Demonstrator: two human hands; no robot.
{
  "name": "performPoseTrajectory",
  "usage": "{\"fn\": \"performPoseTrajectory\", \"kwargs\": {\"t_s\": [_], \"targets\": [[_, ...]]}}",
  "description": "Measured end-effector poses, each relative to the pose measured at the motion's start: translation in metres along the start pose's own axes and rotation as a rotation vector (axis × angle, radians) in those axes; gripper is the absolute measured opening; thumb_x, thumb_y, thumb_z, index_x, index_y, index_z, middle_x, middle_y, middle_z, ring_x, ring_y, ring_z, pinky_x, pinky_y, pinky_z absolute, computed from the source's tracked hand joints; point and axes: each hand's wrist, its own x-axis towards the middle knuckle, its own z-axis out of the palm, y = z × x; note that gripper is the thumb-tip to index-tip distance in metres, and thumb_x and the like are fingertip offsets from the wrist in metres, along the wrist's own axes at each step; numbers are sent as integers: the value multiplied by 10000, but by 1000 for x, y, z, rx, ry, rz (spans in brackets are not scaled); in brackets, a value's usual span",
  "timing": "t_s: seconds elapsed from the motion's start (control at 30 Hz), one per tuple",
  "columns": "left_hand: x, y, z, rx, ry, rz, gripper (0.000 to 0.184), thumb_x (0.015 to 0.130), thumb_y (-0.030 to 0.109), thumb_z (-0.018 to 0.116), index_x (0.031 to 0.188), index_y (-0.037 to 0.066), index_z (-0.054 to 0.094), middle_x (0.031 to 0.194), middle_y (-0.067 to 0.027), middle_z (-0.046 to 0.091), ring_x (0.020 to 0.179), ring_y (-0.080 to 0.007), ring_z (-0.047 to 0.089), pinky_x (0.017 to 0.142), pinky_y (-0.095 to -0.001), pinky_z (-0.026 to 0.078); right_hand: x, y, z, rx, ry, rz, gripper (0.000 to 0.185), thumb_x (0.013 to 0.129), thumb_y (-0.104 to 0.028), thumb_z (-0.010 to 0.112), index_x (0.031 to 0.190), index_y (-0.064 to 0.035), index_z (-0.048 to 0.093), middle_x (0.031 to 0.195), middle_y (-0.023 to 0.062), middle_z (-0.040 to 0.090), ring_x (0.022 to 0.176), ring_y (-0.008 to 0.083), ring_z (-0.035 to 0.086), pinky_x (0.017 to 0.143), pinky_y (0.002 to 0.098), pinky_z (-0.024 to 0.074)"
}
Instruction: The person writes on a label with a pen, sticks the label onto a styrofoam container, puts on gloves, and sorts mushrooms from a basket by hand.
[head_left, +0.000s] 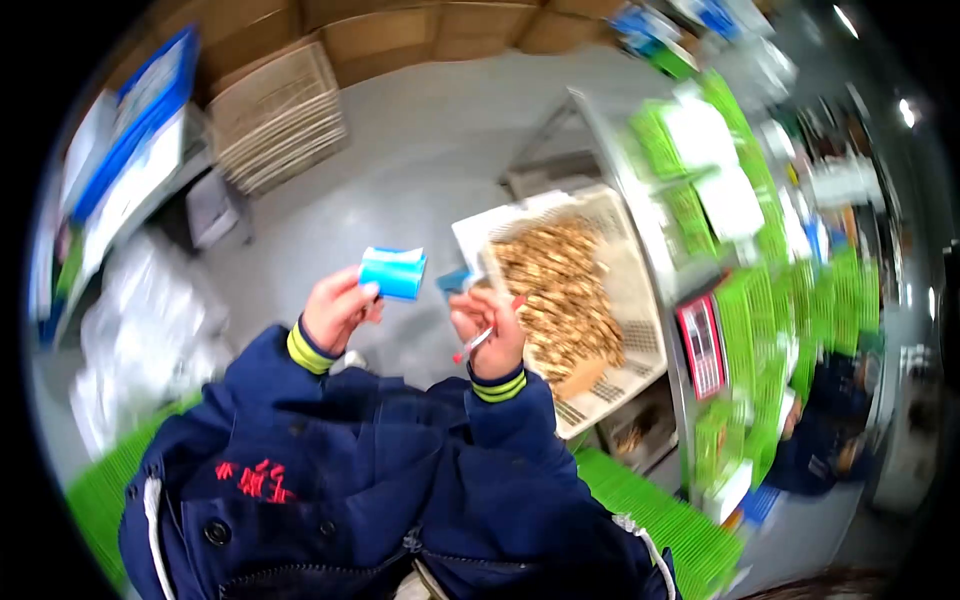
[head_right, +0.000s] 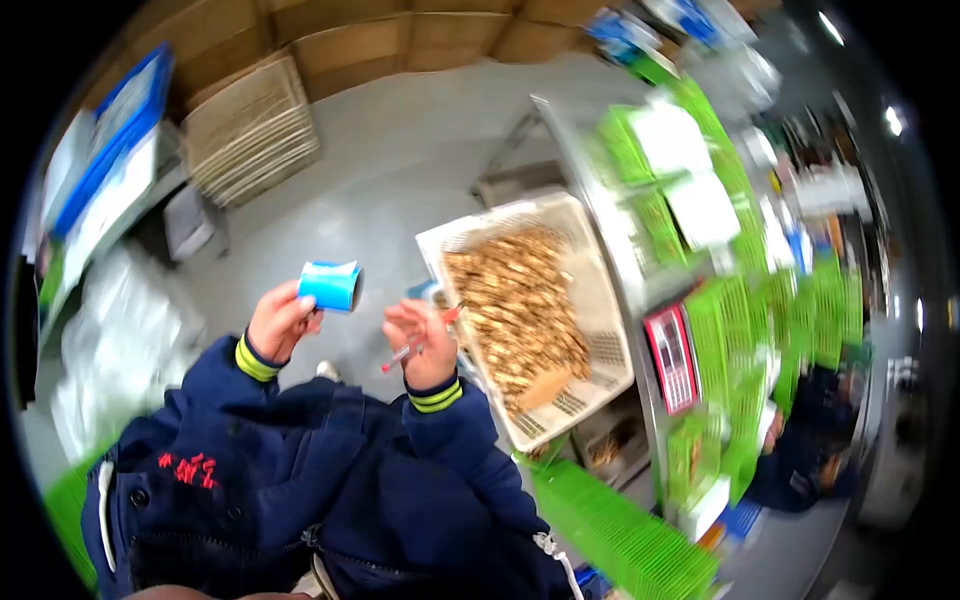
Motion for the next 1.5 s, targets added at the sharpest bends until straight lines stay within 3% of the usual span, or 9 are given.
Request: {"fn": "performPoseTrajectory", "kwargs": {"t_s": [0.27,0.4,0.7,0.8,0.83,0.93,1.03,1.27,1.5], "targets": [[-82,54,-141,139,456,406,219,850,170,623,986,-1,637,752,-3,571,640,-62,500,541,-206,425,77,-5,229,-23,-569,-49,600,717,-48,733,1235,-31,430,1242,120,511,1085,211,527,858,299,429],[-102,62,-197,213,595,434,179,845,152,634,923,-8,638,730,11,563,655,-36,471,573,-198,382,97,16,318,222,-797,297,579,743,-66,724,1227,-12,412,1124,168,567,1029,218,555,877,328,444],[-64,102,-329,375,1043,370,171,819,148,653,881,-11,641,809,-34,593,697,-67,502,623,-220,412,199,112,475,192,-1098,418,500,715,-4,729,1155,-19,493,958,72,586,879,137,561,770,275,468],[-26,116,-383,95,1090,444,295,822,88,635,1085,5,532,818,-12,584,682,-46,489,598,-196,387,243,133,531,109,-1095,460,438,717,16,698,1116,-23,521,884,36,557,808,105,541,712,237,464],[-18,128,-394,169,1117,378,456,816,51,622,1228,26,428,833,-14,588,690,-38,494,591,-189,386,256,144,546,96,-1094,433,429,718,17,691,1111,-23,524,882,35,560,798,102,540,707,233,462],[16,151,-431,264,1201,300,537,806,23,604,1293,47,378,836,-14,588,685,-32,486,583,-183,379,299,174,601,-67,-1088,228,384,708,22,672,1069,-29,554,843,63,590,759,119,564,694,248,469],[38,155,-475,394,1266,192,534,760,12,605,1271,93,471,685,-12,535,581,-51,428,537,-209,381,320,194,648,-192,-1115,-193,384,693,49,654,1058,-32,568,853,116,599,744,210,607,689,294,485],[56,168,-527,174,1435,89,502,774,7,579,1260,93,491,592,-19,490,531,-73,413,518,-228,379,327,248,693,-319,-1122,-347,356,698,42,656,1033,-47,576,834,122,605,758,274,598,669,353,476],[55,147,-565,54,1048,142,356,826,-3,522,1180,1,559,675,35,505,593,-31,400,526,-204,358,330,252,701,-430,-1044,-643,308,705,12,703,984,-40,583,834,116,599,688,244,582,623,311,469]]}}
